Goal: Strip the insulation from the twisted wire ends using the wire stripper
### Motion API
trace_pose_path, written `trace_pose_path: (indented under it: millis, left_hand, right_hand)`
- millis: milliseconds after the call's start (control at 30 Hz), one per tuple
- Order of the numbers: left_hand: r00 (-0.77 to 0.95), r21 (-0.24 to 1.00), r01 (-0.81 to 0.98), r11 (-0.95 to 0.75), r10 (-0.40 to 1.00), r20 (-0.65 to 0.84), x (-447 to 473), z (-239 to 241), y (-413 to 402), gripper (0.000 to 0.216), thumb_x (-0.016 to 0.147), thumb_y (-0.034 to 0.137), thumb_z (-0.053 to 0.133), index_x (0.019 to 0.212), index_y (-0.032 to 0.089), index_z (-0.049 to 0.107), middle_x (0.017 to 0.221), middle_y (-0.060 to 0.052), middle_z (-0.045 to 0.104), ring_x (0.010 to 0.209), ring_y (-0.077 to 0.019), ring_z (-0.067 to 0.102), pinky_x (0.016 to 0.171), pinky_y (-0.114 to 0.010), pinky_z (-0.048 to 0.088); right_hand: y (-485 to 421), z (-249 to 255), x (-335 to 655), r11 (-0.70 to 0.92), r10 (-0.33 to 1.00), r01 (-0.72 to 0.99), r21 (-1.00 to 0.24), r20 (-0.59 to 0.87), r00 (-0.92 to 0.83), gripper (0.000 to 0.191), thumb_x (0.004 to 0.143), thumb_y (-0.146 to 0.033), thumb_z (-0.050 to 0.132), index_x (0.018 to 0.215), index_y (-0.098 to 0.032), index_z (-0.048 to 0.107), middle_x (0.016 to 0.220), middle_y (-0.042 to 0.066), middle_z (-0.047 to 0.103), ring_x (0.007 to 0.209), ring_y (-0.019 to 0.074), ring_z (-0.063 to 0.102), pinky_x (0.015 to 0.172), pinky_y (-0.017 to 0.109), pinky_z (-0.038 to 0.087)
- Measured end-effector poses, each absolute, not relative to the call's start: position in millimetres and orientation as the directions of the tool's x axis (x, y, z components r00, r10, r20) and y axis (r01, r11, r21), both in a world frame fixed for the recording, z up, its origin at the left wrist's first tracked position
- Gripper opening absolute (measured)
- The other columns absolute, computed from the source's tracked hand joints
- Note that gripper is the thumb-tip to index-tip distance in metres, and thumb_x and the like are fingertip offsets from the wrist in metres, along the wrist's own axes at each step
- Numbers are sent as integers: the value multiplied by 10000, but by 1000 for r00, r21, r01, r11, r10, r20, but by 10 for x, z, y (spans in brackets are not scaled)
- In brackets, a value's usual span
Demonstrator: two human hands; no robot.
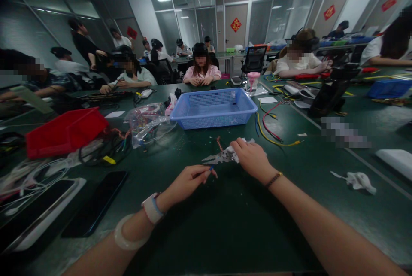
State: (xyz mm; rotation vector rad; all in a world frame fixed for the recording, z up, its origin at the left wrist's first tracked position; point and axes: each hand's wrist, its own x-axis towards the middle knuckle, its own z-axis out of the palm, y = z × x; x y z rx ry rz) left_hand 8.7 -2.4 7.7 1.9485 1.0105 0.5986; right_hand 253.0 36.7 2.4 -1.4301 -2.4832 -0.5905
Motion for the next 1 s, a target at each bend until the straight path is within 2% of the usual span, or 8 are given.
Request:
trace_pose_path:
  millis: [167, 300, 433, 533, 700, 833, 1000]
  left_hand:
    - [555, 875, 391, -286, 831, 24, 86, 71, -18, 339, 944, 317, 426, 1063, 138, 688, 691, 10, 508, 665, -125, 480, 644, -225, 373]
    - [574, 919, 342, -197, 818, -38, 96, 80, -13, 317, 930, 308, 457, 1074, 138, 682, 694, 11, 508, 650, -115, 460, 622, -219, 357]
    - [607, 969, 244, -35, 785, -125, 109, 56, 3, 383, 944, 366, 425, 1152, 130, 644, 704, 13, 514, 546, -80, 375, 536, -205, 304]
    - [630, 985, 163, 54, 763, -146, 116, 40, 6, 398, 944, 366, 435, 1219, 129, 596, 726, 12, 529, 520, -62, 354, 506, -199, 281]
    - [654, 977, 127, 174, 725, -214, 135, 66, -34, 306, 920, 341, 498, 1101, 126, 617, 761, 6, 571, 518, -50, 452, 482, -186, 323]
    - [646, 972, 88, 216, 731, -221, 156, 81, -60, 283, 887, 350, 556, 1029, 116, 628, 902, -59, 642, 611, -88, 591, 499, -197, 404]
    - [629, 971, 100, 215, 743, -229, 147, 43, -39, 300, 888, 349, 560, 1055, 114, 645, 979, -94, 669, 652, -97, 625, 517, -189, 442]
  right_hand:
    - [349, 37, 2515, 395, 803, 890, 229, 385, -455, 180, 875, -170, 464, 1005, -170, 589, 935, 76, 612, 650, 158, 542, 587, 290, 307]
    - [344, 18, 2507, 378, 800, 899, 222, 411, -438, 183, 876, -160, 448, 970, -169, 605, 905, 82, 618, 640, 156, 544, 574, 292, 315]
    - [350, -29, 2508, 388, 799, 903, 184, 420, -429, 255, 857, -142, 463, 1079, -193, 577, 1016, 82, 633, 669, 148, 576, 531, 269, 327]
    - [366, -60, 2513, 419, 784, 892, 167, 429, -449, 375, 828, -86, 457, 1178, -194, 536, 1164, 96, 614, 742, 157, 614, 553, 258, 388]
    - [374, -74, 2503, 460, 776, 878, 130, 422, -469, 536, 780, -17, 423, 1284, -193, 474, 1316, 103, 547, 827, 182, 648, 595, 276, 482]
    - [365, -72, 2491, 493, 777, 868, 66, 416, -473, 661, 733, 18, 404, 1358, -197, 397, 1379, 111, 492, 944, 211, 644, 634, 294, 524]
    - [380, -98, 2513, 540, 785, 840, -48, 388, -483, 795, 668, 41, 386, 1418, -206, 297, 1430, 117, 429, 964, 206, 639, 755, 347, 542]
